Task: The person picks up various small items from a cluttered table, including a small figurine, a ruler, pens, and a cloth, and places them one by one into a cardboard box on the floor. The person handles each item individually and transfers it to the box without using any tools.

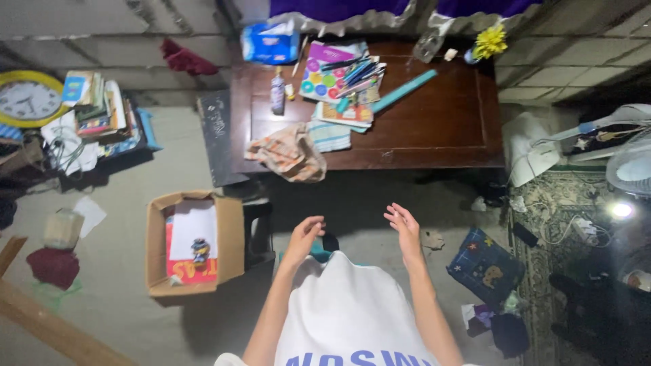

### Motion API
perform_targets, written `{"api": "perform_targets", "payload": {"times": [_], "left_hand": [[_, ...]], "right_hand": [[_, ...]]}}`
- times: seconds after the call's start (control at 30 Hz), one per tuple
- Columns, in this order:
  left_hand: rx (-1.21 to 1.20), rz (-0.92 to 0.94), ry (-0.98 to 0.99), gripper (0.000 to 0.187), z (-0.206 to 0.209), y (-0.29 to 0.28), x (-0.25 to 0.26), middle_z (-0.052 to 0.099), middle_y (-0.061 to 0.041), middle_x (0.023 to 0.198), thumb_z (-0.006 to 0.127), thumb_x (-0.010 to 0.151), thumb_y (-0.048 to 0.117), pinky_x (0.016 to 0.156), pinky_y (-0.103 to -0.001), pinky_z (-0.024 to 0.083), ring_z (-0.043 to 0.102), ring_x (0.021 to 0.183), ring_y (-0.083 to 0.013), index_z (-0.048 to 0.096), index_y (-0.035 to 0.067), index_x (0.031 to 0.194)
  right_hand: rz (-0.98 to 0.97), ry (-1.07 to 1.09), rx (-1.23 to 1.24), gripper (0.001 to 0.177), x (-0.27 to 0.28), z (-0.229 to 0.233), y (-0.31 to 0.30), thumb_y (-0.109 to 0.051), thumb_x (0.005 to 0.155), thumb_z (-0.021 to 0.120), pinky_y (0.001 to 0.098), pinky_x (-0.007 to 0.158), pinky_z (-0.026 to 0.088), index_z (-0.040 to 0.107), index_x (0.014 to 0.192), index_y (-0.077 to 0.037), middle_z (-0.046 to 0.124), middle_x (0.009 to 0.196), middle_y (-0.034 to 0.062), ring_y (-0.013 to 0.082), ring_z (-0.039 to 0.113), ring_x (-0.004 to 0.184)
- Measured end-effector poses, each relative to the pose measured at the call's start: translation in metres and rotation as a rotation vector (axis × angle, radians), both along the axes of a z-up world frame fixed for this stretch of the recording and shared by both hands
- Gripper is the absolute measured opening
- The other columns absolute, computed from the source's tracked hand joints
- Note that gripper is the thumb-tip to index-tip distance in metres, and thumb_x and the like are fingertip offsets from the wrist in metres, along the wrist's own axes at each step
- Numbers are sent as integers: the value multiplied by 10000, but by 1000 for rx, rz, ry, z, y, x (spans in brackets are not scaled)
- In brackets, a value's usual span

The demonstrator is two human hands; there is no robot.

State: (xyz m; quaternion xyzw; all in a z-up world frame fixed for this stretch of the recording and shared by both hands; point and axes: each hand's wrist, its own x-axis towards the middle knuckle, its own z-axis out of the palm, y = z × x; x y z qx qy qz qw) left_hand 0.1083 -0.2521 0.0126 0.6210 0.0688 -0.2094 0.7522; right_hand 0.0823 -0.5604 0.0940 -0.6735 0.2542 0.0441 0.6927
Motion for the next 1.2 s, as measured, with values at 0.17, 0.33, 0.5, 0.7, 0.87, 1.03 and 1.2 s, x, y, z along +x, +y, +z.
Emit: {"api": "perform_targets", "payload": {"times": [0.17,0.33,0.5,0.7,0.87,1.03,1.2], "left_hand": [[123,-93,77,333,23,-20,36,737,-70,1129,603,1009,215,861,-297,533,690,957,-150,666,27,1277],[175,-50,42,319,16,-39,97,727,-88,1095,609,1020,212,866,-284,529,681,965,-131,683,23,1266],[163,0,103,284,-10,-61,183,747,-48,1119,583,1013,193,776,-261,513,690,905,-110,664,63,1253],[211,-3,-105,255,-39,-91,299,753,-112,1147,592,1016,118,834,-298,556,709,951,-166,675,27,1239],[519,-41,-225,269,-49,-109,367,757,-123,1127,606,980,87,810,-337,562,721,967,-213,683,50,1235],[557,-27,-98,364,-79,-128,396,755,-165,1077,573,979,52,901,-365,571,747,982,-260,634,66,1338],[764,-58,-387,442,-54,-137,399,652,-245,1220,594,835,-56,971,-473,499,624,1136,-436,631,8,1271]], "right_hand": [[-65,46,9,503,17,8,-26,-337,1048,498,378,1041,489,549,1423,-6,641,1400,169,250,656,1232],[-59,100,-1,494,57,6,-41,-331,1049,470,373,1040,497,557,1421,-18,649,1392,156,246,661,1229],[-56,97,30,465,127,-15,-62,-310,1055,473,373,1013,506,573,1399,-14,672,1361,156,247,677,1201],[-2,56,47,464,241,-39,-77,-303,1044,491,362,1004,499,568,1409,-28,665,1370,145,229,676,1186],[110,6,38,440,326,-122,-76,-234,1025,541,339,994,504,566,1406,-16,658,1366,150,217,664,1188],[244,-46,-26,444,394,-184,-56,-201,996,656,317,946,555,583,1368,30,705,1266,168,206,686,1138],[366,98,-469,567,442,-166,-15,-298,806,867,366,761,569,617,1201,23,741,973,190,268,714,865]]}}
